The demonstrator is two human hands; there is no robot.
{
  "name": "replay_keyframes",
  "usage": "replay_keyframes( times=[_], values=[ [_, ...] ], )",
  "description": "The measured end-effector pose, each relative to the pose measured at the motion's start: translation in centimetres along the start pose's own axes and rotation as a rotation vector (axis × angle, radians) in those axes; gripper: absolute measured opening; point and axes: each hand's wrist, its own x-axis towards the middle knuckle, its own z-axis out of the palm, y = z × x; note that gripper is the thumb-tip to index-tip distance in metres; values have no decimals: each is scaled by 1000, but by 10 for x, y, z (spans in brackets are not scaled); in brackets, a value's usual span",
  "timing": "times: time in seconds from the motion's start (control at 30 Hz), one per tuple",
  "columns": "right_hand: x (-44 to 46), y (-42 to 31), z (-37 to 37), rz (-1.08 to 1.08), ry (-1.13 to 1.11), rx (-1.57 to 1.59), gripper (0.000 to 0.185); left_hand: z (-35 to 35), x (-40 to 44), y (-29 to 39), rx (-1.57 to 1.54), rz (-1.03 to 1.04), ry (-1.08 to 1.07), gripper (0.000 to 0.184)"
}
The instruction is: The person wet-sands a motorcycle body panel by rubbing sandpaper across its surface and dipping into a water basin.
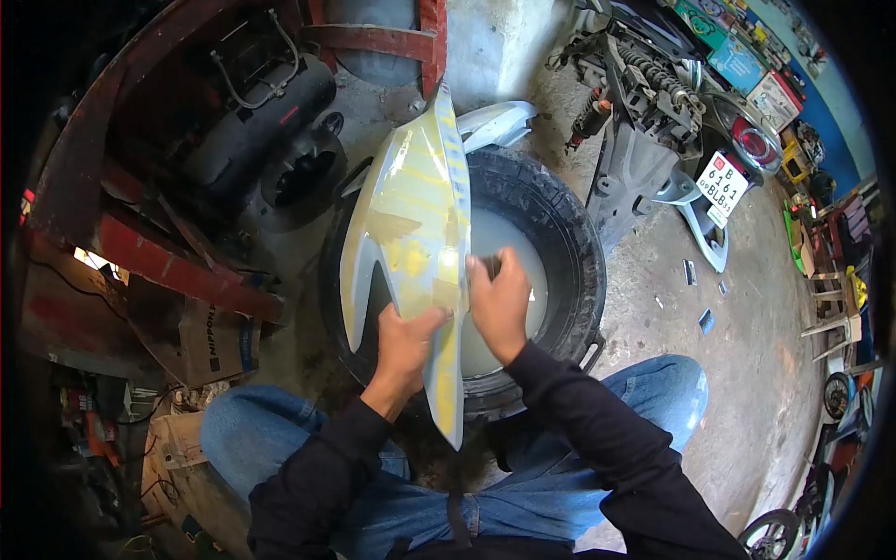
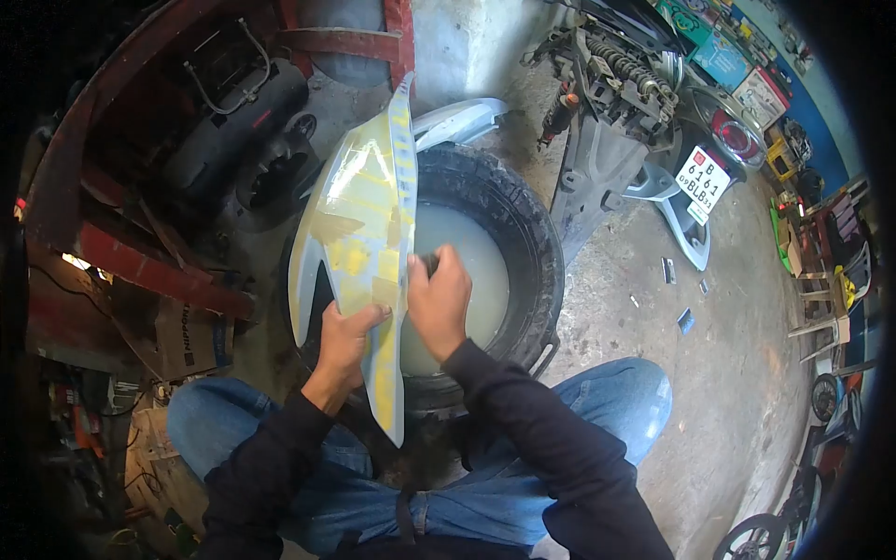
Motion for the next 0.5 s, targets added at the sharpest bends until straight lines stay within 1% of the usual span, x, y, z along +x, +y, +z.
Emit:
replay_keyframes(
  times=[0.07, 0.17, 0.27, 0.3, 0.4, 0.5],
  values=[
    [-6, 4, -1, -43, -6, 21, 25, 1, 2, -1, -10, 12, -5, 26],
    [27, -10, 3, -20, 8, 81, 24, 5, 1, -2, -37, 3, 6, 27],
    [-5, 0, 3, 21, 38, 50, 25, 2, 0, 7, -15, -11, -3, 28],
    [-7, -4, 0, 53, 17, 120, 27, 3, 1, 8, -22, -12, -5, 28],
    [28, -10, 5, -34, 28, 52, 28, 6, 1, 1, -17, 14, 1, 28],
    [-2, -3, 1, -20, 33, 33, 28, 2, 1, 9, -7, 11, -21, 28]
  ],
)
